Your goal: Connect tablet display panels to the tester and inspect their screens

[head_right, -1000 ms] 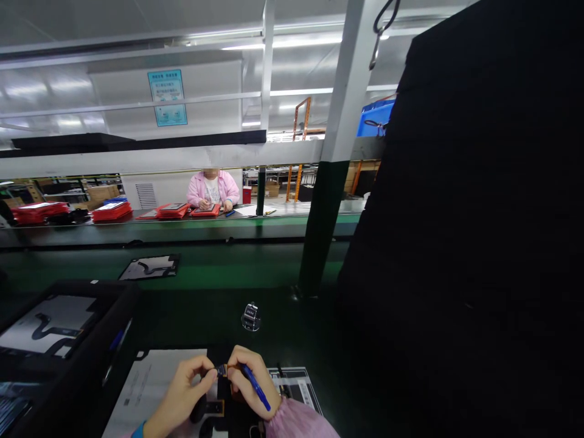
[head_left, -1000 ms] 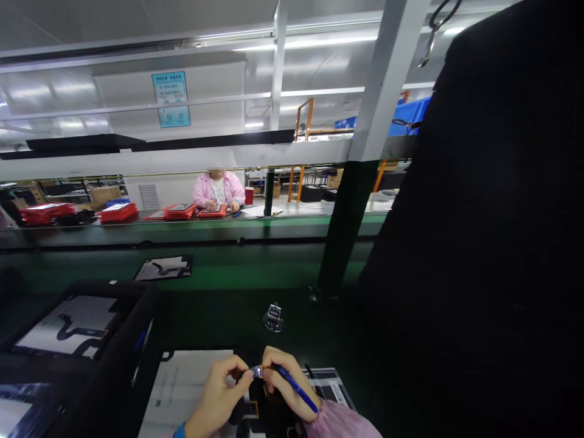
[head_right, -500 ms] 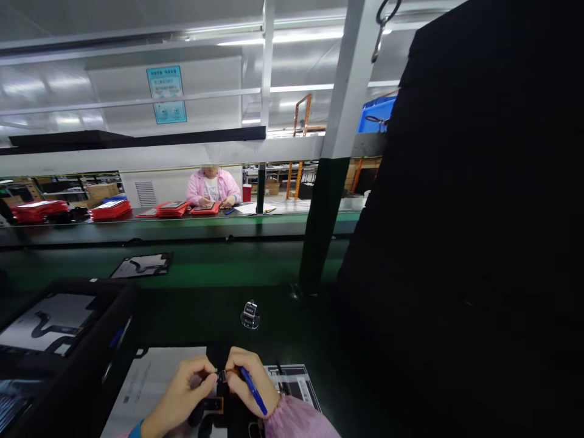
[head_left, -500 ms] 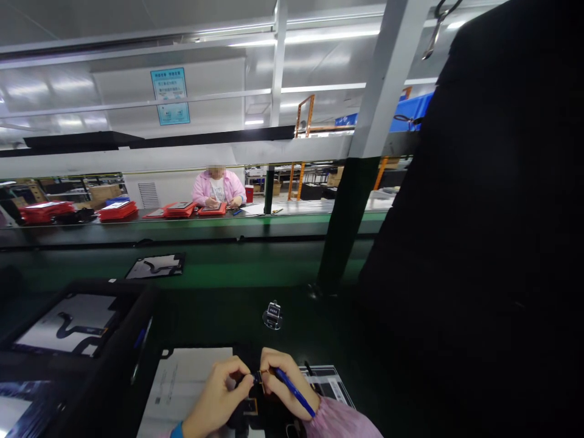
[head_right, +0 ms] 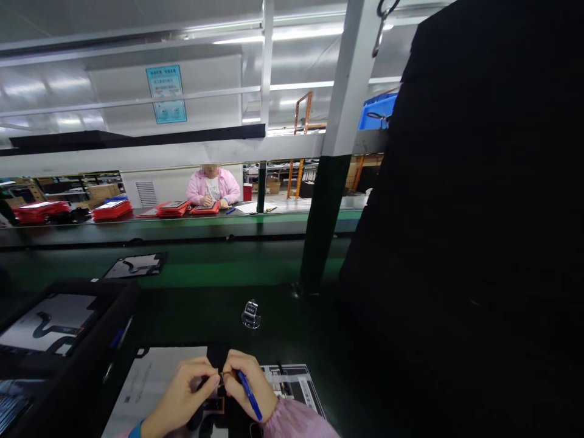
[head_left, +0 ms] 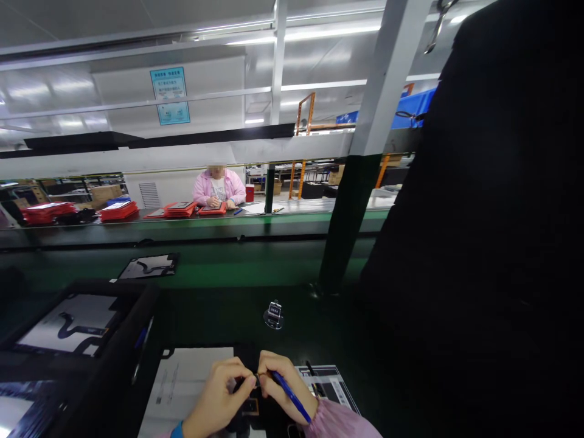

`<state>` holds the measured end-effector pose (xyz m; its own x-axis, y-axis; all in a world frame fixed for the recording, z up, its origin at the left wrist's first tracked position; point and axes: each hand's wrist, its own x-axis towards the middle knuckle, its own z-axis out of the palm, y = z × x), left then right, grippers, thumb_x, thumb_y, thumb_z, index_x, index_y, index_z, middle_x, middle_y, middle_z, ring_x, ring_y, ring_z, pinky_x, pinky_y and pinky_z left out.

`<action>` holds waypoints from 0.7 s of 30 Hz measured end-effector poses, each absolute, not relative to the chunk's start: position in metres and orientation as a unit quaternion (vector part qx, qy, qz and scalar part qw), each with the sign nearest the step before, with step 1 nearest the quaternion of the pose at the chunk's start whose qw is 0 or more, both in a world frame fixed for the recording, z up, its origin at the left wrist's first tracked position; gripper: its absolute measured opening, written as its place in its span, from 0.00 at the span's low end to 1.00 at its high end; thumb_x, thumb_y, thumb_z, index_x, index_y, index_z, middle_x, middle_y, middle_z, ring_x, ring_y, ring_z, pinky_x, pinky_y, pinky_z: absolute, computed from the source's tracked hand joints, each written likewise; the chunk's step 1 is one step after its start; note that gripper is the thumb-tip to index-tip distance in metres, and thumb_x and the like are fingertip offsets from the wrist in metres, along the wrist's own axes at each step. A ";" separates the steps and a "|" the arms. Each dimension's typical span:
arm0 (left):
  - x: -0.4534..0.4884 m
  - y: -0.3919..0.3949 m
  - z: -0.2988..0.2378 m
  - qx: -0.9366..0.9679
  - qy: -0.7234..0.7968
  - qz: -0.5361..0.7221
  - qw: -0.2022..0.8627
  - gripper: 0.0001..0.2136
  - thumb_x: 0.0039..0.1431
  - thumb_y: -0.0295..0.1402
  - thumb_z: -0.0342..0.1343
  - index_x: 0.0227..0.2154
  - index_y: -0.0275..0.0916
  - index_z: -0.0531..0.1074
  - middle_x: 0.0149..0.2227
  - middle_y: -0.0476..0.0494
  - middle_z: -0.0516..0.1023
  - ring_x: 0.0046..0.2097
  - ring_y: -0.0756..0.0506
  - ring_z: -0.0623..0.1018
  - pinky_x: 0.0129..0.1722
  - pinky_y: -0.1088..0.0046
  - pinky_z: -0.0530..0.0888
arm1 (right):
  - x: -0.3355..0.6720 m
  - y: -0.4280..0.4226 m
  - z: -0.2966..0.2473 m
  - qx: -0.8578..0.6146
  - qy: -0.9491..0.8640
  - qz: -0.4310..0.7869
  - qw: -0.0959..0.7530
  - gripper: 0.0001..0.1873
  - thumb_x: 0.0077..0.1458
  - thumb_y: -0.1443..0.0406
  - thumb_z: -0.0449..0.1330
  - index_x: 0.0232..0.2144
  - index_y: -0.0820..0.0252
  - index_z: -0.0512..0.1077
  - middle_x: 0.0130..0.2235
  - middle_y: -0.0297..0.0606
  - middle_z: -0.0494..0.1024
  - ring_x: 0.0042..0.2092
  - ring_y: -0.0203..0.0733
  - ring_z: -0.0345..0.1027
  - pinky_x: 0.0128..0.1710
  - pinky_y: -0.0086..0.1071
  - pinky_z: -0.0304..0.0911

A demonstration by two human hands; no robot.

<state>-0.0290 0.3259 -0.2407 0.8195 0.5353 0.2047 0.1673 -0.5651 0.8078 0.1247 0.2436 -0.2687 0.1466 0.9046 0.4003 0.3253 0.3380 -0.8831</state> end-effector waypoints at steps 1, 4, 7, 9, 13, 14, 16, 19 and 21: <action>-0.029 0.326 -0.240 0.859 0.205 0.220 0.415 0.18 0.63 0.41 0.50 0.23 0.36 0.76 0.26 0.44 0.74 0.31 0.46 0.73 0.32 0.73 0.65 | 0.125 0.243 -0.268 -0.513 -0.599 0.261 0.556 0.15 0.53 0.64 0.56 0.16 0.58 0.62 0.23 0.32 0.64 0.27 0.36 0.60 0.27 0.29 0.53; -0.030 0.326 -0.237 0.862 0.205 0.225 0.405 0.18 0.63 0.41 0.50 0.24 0.37 0.77 0.27 0.44 0.75 0.31 0.46 0.74 0.32 0.73 0.65 | 0.126 0.242 -0.265 -0.506 -0.611 0.256 0.552 0.17 0.56 0.62 0.55 0.17 0.59 0.63 0.23 0.34 0.66 0.27 0.36 0.62 0.28 0.29 0.55; -0.030 0.325 -0.236 0.873 0.198 0.231 0.381 0.18 0.64 0.41 0.50 0.24 0.37 0.77 0.26 0.45 0.75 0.31 0.47 0.73 0.33 0.72 0.64 | 0.127 0.240 -0.260 -0.489 -0.644 0.224 0.543 0.16 0.59 0.61 0.52 0.19 0.59 0.63 0.24 0.35 0.67 0.27 0.36 0.63 0.27 0.28 0.55; -0.031 0.324 -0.237 0.882 0.193 0.231 0.363 0.18 0.64 0.41 0.50 0.24 0.38 0.77 0.25 0.46 0.75 0.30 0.47 0.73 0.34 0.71 0.63 | 0.126 0.239 -0.259 -0.488 -0.660 0.202 0.535 0.16 0.58 0.62 0.51 0.20 0.59 0.62 0.24 0.34 0.67 0.26 0.35 0.62 0.26 0.28 0.55; -0.032 0.322 -0.242 0.890 0.189 0.224 0.350 0.19 0.65 0.41 0.49 0.23 0.38 0.76 0.25 0.47 0.75 0.31 0.47 0.72 0.36 0.69 0.62 | 0.123 0.242 -0.266 -0.498 -0.663 0.178 0.530 0.16 0.54 0.63 0.55 0.17 0.58 0.58 0.21 0.31 0.62 0.23 0.33 0.57 0.23 0.26 0.50; -0.032 0.322 -0.243 0.891 0.189 0.221 0.350 0.19 0.65 0.41 0.49 0.23 0.38 0.76 0.25 0.47 0.75 0.31 0.47 0.72 0.36 0.69 0.62 | 0.123 0.242 -0.268 -0.501 -0.660 0.174 0.533 0.17 0.53 0.62 0.56 0.16 0.58 0.58 0.20 0.31 0.62 0.22 0.33 0.56 0.22 0.26 0.49; -0.031 0.322 -0.244 0.890 0.190 0.219 0.353 0.19 0.65 0.41 0.49 0.23 0.39 0.77 0.26 0.47 0.76 0.30 0.47 0.73 0.36 0.69 0.62 | 0.121 0.244 -0.270 -0.504 -0.656 0.173 0.535 0.19 0.55 0.61 0.56 0.16 0.59 0.58 0.20 0.31 0.63 0.22 0.33 0.58 0.22 0.26 0.50; -0.028 0.321 -0.239 0.888 0.193 0.227 0.351 0.20 0.65 0.42 0.49 0.23 0.39 0.78 0.25 0.47 0.76 0.30 0.47 0.73 0.37 0.68 0.64 | 0.124 0.243 -0.266 -0.497 -0.660 0.184 0.532 0.23 0.60 0.56 0.53 0.16 0.60 0.65 0.21 0.35 0.68 0.24 0.35 0.63 0.24 0.27 0.56; -0.030 0.321 -0.230 0.888 0.197 0.230 0.346 0.21 0.65 0.43 0.48 0.23 0.39 0.78 0.24 0.46 0.77 0.30 0.46 0.74 0.37 0.67 0.67 | 0.131 0.239 -0.260 -0.506 -0.644 0.185 0.544 0.23 0.60 0.52 0.52 0.22 0.60 0.72 0.24 0.38 0.73 0.26 0.38 0.68 0.26 0.30 0.62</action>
